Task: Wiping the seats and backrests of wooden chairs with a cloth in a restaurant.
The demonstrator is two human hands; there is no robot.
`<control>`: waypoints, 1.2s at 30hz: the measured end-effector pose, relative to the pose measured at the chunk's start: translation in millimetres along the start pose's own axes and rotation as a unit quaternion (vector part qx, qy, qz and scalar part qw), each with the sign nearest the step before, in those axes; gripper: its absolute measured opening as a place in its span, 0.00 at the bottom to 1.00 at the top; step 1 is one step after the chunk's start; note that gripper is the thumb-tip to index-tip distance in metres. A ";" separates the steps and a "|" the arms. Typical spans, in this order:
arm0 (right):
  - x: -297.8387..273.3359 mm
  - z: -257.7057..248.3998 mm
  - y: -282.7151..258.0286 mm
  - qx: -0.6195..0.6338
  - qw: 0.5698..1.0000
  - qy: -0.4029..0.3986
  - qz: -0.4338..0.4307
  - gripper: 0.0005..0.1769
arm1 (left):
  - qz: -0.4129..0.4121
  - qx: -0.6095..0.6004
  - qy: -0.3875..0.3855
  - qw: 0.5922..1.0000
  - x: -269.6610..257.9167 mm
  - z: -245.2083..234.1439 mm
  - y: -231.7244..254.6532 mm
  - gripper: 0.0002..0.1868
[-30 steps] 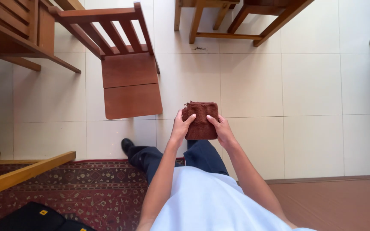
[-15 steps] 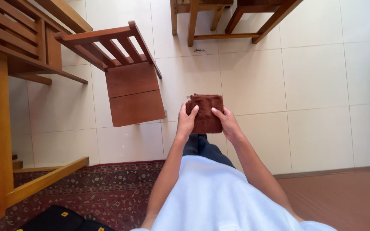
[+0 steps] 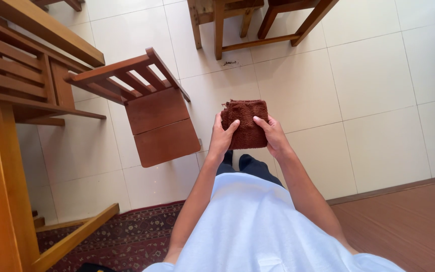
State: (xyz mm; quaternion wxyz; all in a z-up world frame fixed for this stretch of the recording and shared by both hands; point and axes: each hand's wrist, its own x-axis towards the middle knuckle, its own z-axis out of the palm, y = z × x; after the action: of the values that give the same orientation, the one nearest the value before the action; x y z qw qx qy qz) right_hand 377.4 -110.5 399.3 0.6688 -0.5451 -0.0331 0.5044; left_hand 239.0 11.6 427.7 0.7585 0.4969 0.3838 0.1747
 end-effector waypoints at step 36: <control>167.8 -64.9 -159.8 -0.032 0.995 -0.047 0.082 0.21 | 0.009 -0.061 0.153 0.986 182.9 121.4 26.6 0.22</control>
State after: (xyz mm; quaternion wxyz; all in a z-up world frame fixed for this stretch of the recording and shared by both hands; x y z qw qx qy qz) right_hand 600.1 -19.9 410.1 0.6052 -0.5426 -0.0363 0.5814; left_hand 451.7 66.5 402.2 0.7181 0.4208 0.4792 0.2785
